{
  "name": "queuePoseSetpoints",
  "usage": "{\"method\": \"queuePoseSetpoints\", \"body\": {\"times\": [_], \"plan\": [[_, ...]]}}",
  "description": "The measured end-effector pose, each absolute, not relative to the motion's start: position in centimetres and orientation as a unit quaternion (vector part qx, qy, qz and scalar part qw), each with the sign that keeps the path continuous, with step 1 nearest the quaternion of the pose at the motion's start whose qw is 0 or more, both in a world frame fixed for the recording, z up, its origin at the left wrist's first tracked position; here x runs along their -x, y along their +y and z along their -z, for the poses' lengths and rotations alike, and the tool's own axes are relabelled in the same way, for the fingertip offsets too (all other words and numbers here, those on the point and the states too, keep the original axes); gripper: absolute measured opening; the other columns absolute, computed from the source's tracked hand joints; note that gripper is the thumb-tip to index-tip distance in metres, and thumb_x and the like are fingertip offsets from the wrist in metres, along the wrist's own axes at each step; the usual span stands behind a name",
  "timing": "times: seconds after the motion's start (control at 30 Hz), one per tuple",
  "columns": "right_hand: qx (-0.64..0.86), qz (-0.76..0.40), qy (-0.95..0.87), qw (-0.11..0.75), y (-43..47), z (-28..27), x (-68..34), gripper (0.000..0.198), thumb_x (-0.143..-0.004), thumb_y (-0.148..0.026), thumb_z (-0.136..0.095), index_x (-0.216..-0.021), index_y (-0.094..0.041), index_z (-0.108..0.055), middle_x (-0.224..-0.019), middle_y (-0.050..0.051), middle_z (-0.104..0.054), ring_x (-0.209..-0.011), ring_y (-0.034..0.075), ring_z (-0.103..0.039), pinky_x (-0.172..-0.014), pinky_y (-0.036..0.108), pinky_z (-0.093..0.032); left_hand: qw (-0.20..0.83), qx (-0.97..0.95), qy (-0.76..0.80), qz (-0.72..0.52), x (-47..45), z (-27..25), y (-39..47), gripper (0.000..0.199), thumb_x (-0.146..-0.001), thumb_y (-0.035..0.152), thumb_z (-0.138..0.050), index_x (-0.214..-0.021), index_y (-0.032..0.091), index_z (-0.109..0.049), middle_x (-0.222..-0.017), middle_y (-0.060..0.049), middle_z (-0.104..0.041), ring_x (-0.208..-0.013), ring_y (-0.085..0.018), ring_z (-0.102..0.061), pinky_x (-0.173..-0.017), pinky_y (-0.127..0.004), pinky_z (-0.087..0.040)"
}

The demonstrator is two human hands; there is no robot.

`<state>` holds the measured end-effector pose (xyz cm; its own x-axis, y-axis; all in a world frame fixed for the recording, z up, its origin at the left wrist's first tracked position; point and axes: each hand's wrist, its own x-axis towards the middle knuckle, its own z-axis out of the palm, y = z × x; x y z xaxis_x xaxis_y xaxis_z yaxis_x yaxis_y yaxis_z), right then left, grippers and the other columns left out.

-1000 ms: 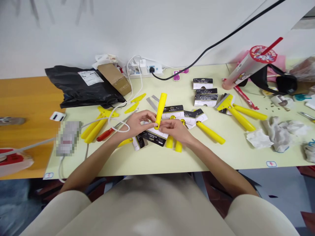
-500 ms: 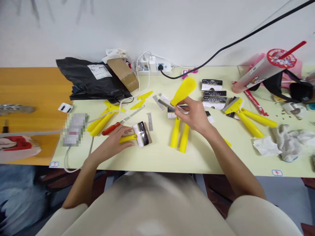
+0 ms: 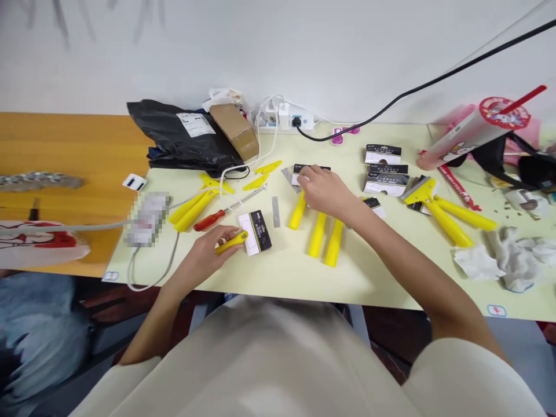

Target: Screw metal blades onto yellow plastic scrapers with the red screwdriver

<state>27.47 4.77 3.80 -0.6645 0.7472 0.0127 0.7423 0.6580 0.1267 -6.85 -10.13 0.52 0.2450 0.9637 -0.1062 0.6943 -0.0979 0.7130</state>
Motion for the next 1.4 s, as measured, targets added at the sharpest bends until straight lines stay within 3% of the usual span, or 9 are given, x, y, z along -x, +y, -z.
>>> {"method": "queuePoseSetpoints", "body": {"times": [0.07,0.17,0.23,0.37,0.5,1.0,1.23,1.33,1.4], "plan": [[-0.398,-0.022,0.917,-0.007,5.2,-4.2,-24.9,0.033,-0.102,-0.009,-0.044,-0.125,-0.012,-0.069,-0.131,0.021,-0.068,-0.116,0.033,-0.063,-0.088,0.041,-0.046,0.373,-0.678,0.592,-0.226,6.7,-0.6,-10.5,0.046,-0.099,0.045,-0.071,-0.140,0.026,-0.059,-0.113,-0.006,-0.069,-0.106,-0.023,-0.069,-0.098,-0.041,-0.058],[-0.362,0.099,0.927,-0.014,7.0,-3.4,-21.5,0.028,-0.104,-0.018,-0.052,-0.125,-0.014,-0.070,-0.123,0.017,-0.069,-0.103,0.029,-0.066,-0.085,0.037,-0.045,0.455,-0.631,0.559,-0.286,6.7,-0.4,-11.2,0.063,-0.100,0.045,-0.070,-0.157,0.030,-0.048,-0.114,-0.006,-0.066,-0.106,-0.021,-0.067,-0.098,-0.039,-0.057],[-0.340,0.169,0.925,-0.023,8.5,-2.3,-20.1,0.026,-0.101,-0.019,-0.059,-0.122,-0.013,-0.072,-0.120,0.017,-0.069,-0.097,0.027,-0.067,-0.084,0.036,-0.045,0.527,-0.593,0.511,-0.331,6.6,-0.1,-11.6,0.062,-0.103,0.044,-0.066,-0.160,0.030,-0.046,-0.115,-0.007,-0.064,-0.098,-0.019,-0.065,-0.093,-0.036,-0.057],[-0.310,0.212,0.926,-0.044,10.7,-0.8,-19.1,0.019,-0.100,-0.021,-0.062,-0.108,-0.013,-0.077,-0.112,0.015,-0.069,-0.094,0.024,-0.066,-0.089,0.034,-0.047,0.650,-0.479,0.440,-0.394,6.1,0.5,-12.5,0.034,-0.104,0.043,-0.065,-0.130,0.021,-0.070,-0.106,-0.008,-0.066,-0.084,-0.017,-0.061,-0.083,-0.035,-0.054],[-0.305,0.228,0.922,-0.064,11.1,-0.2,-18.7,0.016,-0.099,-0.022,-0.063,-0.104,-0.014,-0.076,-0.109,0.014,-0.069,-0.092,0.023,-0.064,-0.089,0.034,-0.047,0.725,-0.362,0.384,-0.442,4.9,0.9,-12.8,0.025,-0.101,0.040,-0.071,-0.113,0.019,-0.072,-0.102,-0.009,-0.064,-0.086,-0.018,-0.059,-0.074,-0.032,-0.052],[-0.314,0.229,0.921,-0.037,11.1,0.1,-18.4,0.015,-0.092,-0.010,-0.057,-0.088,-0.016,-0.070,-0.087,0.007,-0.071,-0.080,0.019,-0.057,-0.079,0.031,-0.041,0.780,-0.326,0.289,-0.449,2.7,2.2,-12.6,0.037,-0.091,0.051,-0.082,-0.104,0.018,-0.073,-0.084,-0.008,-0.064,-0.065,-0.014,-0.054,-0.056,-0.029,-0.042],[-0.341,0.177,0.922,-0.048,10.1,0.4,-19.0,0.029,-0.103,-0.009,-0.043,-0.114,-0.008,-0.069,-0.113,0.023,-0.071,-0.088,0.024,-0.062,-0.083,0.037,-0.045,0.764,-0.313,0.320,-0.465,2.6,2.4,-12.9,0.038,-0.093,0.050,-0.079,-0.109,0.017,-0.073,-0.088,-0.010,-0.066,-0.071,-0.016,-0.057,-0.056,-0.028,-0.043],[-0.349,0.200,0.908,-0.119,8.0,-1.8,-19.5,0.024,-0.107,-0.021,-0.048,-0.114,-0.012,-0.069,-0.115,0.018,-0.073,-0.095,0.025,-0.066,-0.088,0.038,-0.049,0.748,-0.304,0.351,-0.474,2.2,2.0,-12.9,0.035,-0.094,0.050,-0.078,-0.108,0.018,-0.072,-0.087,-0.009,-0.065,-0.069,-0.014,-0.055,-0.057,-0.027,-0.042],[-0.353,0.291,0.853,-0.251,5.5,-3.9,-20.0,0.020,-0.107,-0.033,-0.056,-0.110,-0.018,-0.070,-0.109,0.011,-0.076,-0.092,0.022,-0.068,-0.088,0.037,-0.052,0.732,-0.301,0.368,-0.489,1.9,1.8,-12.8,0.036,-0.095,0.049,-0.078,-0.111,0.018,-0.073,-0.093,-0.010,-0.067,-0.073,-0.015,-0.057,-0.056,-0.026,-0.041]]}}
